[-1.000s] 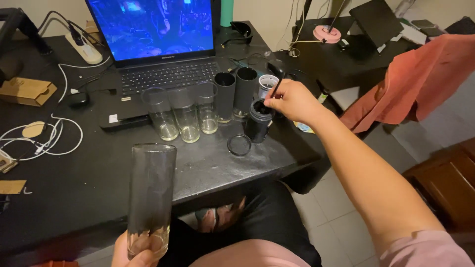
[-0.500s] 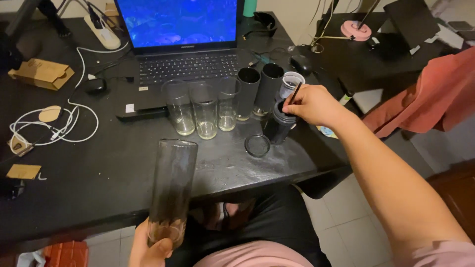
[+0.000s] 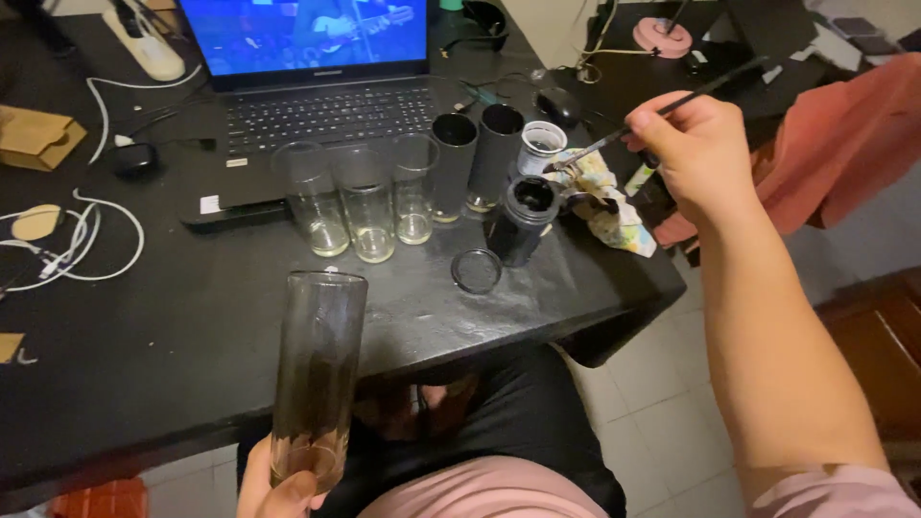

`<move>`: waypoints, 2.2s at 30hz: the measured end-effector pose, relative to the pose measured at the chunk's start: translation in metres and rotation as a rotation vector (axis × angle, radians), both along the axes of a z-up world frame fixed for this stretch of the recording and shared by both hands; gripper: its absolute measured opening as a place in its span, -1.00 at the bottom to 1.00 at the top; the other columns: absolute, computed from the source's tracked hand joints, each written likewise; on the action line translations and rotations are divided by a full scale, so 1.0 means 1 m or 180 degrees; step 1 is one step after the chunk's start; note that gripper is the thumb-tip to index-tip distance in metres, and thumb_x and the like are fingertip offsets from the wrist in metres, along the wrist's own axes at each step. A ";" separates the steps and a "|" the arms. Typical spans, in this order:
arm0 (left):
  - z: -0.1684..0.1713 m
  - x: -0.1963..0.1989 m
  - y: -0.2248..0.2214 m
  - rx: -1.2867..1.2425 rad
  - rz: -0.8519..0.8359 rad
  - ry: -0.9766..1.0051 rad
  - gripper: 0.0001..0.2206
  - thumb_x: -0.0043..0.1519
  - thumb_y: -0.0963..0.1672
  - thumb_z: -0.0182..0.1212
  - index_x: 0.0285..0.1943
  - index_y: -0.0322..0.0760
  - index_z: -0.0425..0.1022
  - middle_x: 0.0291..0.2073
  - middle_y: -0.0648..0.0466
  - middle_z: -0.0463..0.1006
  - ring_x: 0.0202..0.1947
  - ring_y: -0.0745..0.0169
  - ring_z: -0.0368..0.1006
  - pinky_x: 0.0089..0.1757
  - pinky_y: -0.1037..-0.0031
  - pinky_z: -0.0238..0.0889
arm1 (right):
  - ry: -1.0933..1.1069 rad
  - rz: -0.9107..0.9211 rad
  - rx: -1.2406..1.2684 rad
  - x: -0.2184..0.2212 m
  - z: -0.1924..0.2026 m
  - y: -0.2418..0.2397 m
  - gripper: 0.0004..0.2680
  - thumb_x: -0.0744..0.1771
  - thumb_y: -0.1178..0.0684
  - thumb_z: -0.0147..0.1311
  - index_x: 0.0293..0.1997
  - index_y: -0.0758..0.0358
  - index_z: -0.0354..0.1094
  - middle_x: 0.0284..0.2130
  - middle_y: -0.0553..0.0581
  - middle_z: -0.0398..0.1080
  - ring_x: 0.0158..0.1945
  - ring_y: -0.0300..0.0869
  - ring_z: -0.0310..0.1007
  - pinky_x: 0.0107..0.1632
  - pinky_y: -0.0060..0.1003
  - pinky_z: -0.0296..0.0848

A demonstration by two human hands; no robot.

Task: Stirring paint in a small container and applying it to the rims of cylindrical tubes using a paintbrush.

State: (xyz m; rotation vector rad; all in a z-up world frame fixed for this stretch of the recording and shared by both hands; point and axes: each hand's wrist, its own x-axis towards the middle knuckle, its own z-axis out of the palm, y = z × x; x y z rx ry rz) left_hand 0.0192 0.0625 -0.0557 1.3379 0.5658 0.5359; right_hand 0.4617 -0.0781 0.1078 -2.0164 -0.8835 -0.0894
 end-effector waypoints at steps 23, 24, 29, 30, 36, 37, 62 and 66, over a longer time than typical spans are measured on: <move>0.030 0.038 -0.056 -0.3060 -0.1157 -0.0786 -0.66 -0.16 -0.01 -0.18 -0.35 -0.27 0.35 -0.75 0.16 0.03 -0.71 0.35 -0.15 -0.58 0.55 -0.27 | -0.0712 0.1823 0.2240 -0.218 -0.048 -0.059 -0.91 0.39 0.09 -0.02 -0.08 0.26 0.28 -0.20 0.37 0.46 -0.11 0.15 0.64 0.06 0.03 0.80; 0.027 0.036 -0.057 -0.3046 -0.1151 -0.0789 -0.66 -0.16 -0.01 -0.18 -0.35 -0.27 0.35 -0.75 0.16 0.03 -0.71 0.35 -0.15 -0.58 0.55 -0.27 | -0.0714 0.1831 0.2253 -0.220 -0.049 -0.060 -0.91 0.39 0.09 -0.02 -0.08 0.26 0.28 -0.20 0.37 0.46 -0.11 0.15 0.64 0.06 0.03 0.80; 0.042 0.029 -0.066 -0.2601 -0.1826 -0.1925 -0.42 -0.04 0.27 -0.04 -0.45 -0.25 0.14 -0.75 0.26 0.01 -0.77 0.45 -0.11 -0.62 0.59 -0.27 | -0.0952 0.1799 0.2027 -0.228 -0.048 -0.059 -0.92 0.38 0.18 -0.07 -0.09 0.36 0.24 -0.19 0.42 0.46 -0.07 0.21 0.63 0.07 -0.03 0.73; 0.038 0.029 -0.067 -0.2585 -0.1840 -0.1922 -0.42 -0.04 0.27 -0.04 -0.45 -0.25 0.14 -0.75 0.26 0.01 -0.77 0.45 -0.11 -0.62 0.59 -0.27 | -0.0966 0.1792 0.2042 -0.229 -0.046 -0.056 -0.92 0.38 0.18 -0.07 -0.09 0.36 0.24 -0.19 0.42 0.46 -0.07 0.21 0.63 0.07 -0.03 0.73; 0.032 0.030 -0.071 -0.2987 -0.2145 -0.2391 -0.42 0.00 0.27 0.00 -0.28 -0.24 0.31 -0.73 0.24 0.06 -0.75 0.43 -0.05 -0.60 0.61 -0.17 | -0.1291 0.1772 0.2032 -0.234 -0.030 -0.042 -0.93 0.37 0.22 -0.06 -0.10 0.36 0.26 -0.18 0.47 0.46 -0.06 0.21 0.62 0.06 -0.10 0.69; 0.034 0.030 -0.071 -0.2972 -0.2139 -0.2374 -0.43 -0.01 0.27 0.01 -0.30 -0.24 0.28 -0.74 0.24 0.05 -0.75 0.43 -0.08 -0.61 0.60 -0.18 | -0.1344 0.1824 0.1948 -0.236 -0.028 -0.040 -0.93 0.36 0.22 -0.04 -0.12 0.37 0.28 -0.17 0.46 0.46 -0.06 0.21 0.62 0.06 -0.07 0.69; 0.033 0.024 -0.063 -0.2827 -0.2258 -0.2522 -0.45 0.02 0.24 -0.05 -0.31 -0.26 0.28 -0.74 0.28 0.01 -0.75 0.43 -0.10 -0.58 0.57 -0.19 | -0.1372 0.2854 0.1135 -0.267 -0.021 -0.065 -0.89 0.34 0.14 -0.02 -0.09 0.27 0.27 -0.10 0.36 0.50 -0.06 0.09 0.69 0.06 -0.02 0.67; 0.033 0.025 -0.061 -0.2719 -0.2327 -0.2609 -0.46 0.06 0.23 -0.09 -0.33 -0.28 0.26 -0.73 0.27 0.00 -0.73 0.43 -0.09 -0.57 0.55 -0.20 | -0.1197 0.2737 0.1146 -0.263 -0.017 -0.068 -0.91 0.33 0.09 -0.06 -0.21 0.28 0.29 -0.20 0.32 0.54 -0.09 0.09 0.69 0.06 -0.03 0.65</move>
